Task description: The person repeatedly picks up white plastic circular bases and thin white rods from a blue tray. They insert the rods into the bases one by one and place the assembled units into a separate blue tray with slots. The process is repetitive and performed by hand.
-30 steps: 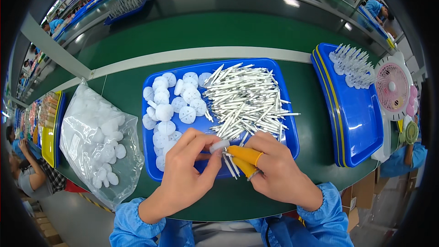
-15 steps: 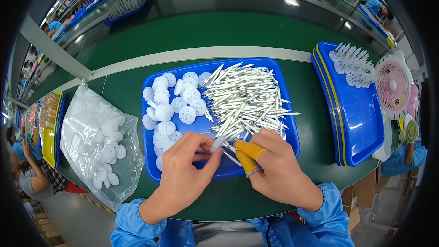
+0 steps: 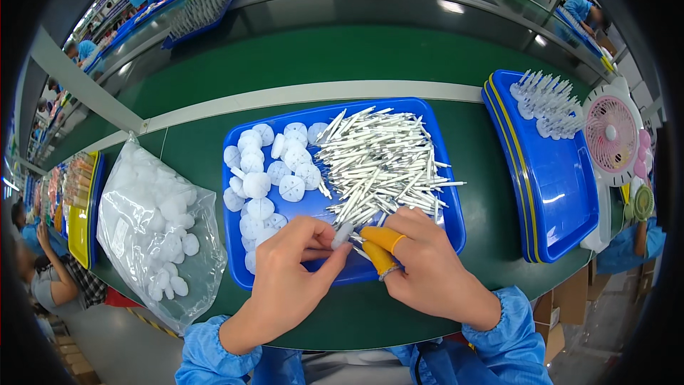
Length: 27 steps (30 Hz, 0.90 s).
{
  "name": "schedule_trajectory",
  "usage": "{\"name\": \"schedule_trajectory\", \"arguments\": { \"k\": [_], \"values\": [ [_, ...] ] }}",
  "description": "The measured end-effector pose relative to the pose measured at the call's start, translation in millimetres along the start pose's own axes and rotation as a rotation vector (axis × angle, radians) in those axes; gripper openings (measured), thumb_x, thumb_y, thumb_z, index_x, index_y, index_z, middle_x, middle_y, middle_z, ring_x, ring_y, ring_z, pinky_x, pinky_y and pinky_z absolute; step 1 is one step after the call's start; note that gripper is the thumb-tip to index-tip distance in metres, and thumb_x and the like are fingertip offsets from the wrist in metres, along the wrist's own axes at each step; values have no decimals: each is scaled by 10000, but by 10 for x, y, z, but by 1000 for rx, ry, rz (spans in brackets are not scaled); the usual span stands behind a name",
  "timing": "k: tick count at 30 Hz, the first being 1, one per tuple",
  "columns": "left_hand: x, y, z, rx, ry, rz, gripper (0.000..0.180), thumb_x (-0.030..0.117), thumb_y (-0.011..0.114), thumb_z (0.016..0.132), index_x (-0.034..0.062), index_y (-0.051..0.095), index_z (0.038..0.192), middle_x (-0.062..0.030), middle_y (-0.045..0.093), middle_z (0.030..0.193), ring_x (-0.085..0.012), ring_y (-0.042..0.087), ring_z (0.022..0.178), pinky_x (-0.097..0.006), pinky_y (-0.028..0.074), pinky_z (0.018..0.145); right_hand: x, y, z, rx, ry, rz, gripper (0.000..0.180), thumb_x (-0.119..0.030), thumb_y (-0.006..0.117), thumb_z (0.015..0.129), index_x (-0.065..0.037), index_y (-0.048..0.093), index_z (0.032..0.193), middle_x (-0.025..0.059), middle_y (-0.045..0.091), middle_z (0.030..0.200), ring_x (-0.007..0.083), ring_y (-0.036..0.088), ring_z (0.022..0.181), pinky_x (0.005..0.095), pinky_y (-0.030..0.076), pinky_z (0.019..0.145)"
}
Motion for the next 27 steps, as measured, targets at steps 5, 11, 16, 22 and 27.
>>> {"name": "schedule_trajectory", "arguments": {
  "k": [5, 11, 16, 22, 27],
  "values": [
    [-1, 31, -2, 37, 125, 40, 175, -12, 803, 875, -37, 698, 1013, -141, 686, 941, -231, 749, 808, -335, 667, 746, -36, 131, -22, 74, -40, 27, 380, 52, 732, 646, 108, 720, 1021, 162, 618, 972, 352, 596, 923, 450, 497, 805],
    [3, 38, -43, 73, 230, 88, 197, -38, 773, 853, -33, 697, 1035, -144, 666, 929, -249, 740, 779, -332, 642, 703, -75, 181, -81, 149, -49, 62, 384, 55, 726, 620, 111, 708, 1000, 162, 584, 904, 348, 580, 864, 445, 480, 738],
    [19, 88, -111, 63, 228, 127, 224, -41, 764, 852, -26, 677, 1058, -150, 651, 919, -264, 721, 735, -356, 581, 614, -103, 263, -92, 205, -29, 96, 379, 62, 714, 623, 111, 711, 999, 159, 574, 884, 347, 570, 841, 444, 479, 731],
    [-54, 9, -39, 111, 215, 182, 229, -18, 769, 869, -18, 683, 1082, -150, 629, 922, -293, 730, 776, -368, 581, 634, -22, 42, 4, 80, 39, 23, 357, 72, 734, 661, 72, 751, 1018, 151, 613, 927, 343, 570, 855, 449, 482, 756],
    [-25, -154, 49, 120, 29, 68, 133, -49, 726, 930, -28, 719, 1060, -76, 649, 1070, -174, 719, 969, -324, 671, 726, 122, -114, 51, -23, -36, -329, 147, 28, 726, 767, 44, 776, 904, 117, 594, 972, 301, 555, 971, 414, 457, 827]
  ]
}}
Point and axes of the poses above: each hand's wrist, its own z-axis towards the middle knuckle, its own y-axis out of the palm, x = y × z, the point moved 1 cm from there along z, towards the middle knuckle
